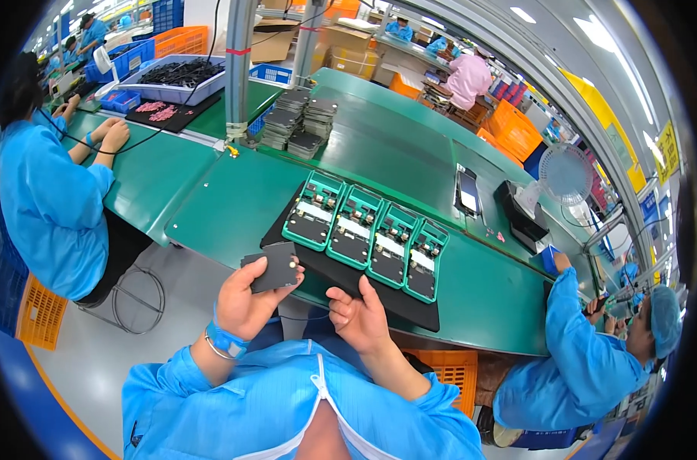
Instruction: The person assembles electronic components into device housings by hand, taking PCBs and batteries from a component tray and inserting them into the housings to create finished assemblies.
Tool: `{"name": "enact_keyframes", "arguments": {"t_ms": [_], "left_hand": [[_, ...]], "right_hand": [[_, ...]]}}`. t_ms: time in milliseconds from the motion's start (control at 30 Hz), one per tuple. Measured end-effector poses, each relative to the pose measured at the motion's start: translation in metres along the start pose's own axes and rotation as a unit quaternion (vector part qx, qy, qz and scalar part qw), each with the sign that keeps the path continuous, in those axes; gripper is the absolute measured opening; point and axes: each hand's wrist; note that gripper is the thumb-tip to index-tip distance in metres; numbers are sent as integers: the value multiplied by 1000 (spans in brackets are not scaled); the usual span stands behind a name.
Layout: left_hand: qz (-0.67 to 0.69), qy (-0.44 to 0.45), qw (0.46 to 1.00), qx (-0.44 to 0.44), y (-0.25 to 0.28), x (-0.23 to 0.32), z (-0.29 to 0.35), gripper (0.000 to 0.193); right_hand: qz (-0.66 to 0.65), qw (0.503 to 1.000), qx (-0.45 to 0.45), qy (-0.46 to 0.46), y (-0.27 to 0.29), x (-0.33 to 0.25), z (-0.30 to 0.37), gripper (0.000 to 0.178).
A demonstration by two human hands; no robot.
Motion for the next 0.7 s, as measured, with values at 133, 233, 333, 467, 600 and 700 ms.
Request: {"name": "enact_keyframes", "arguments": {"t_ms": [133,233,333,467,600,700], "left_hand": [[18,12,1000,4,-5,-2,-2,37],[26,26,999,6,-9,-8,-5,38],[28,48,998,8,-10,-7,-7,37],[27,84,996,9,-25,-25,-8,36],[3,155,988,11,-27,-22,-7,37],[2,209,978,-11,-30,-32,-4,38]], "right_hand": [[-96,995,-17,-33,17,-4,0,35],[-99,995,-6,-24,22,-10,3,32],[-76,997,6,14,22,-10,5,31],[-65,997,18,43,27,-30,21,30],[-18,994,57,86,27,-38,30,31],[20,989,105,107,36,-61,47,32]]}}
Point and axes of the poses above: each hand's wrist, its own z-axis away from the middle knuckle, its own y-axis out of the back of the hand, x = y × z, and after that the axes turned 11 degrees about y, right-handed
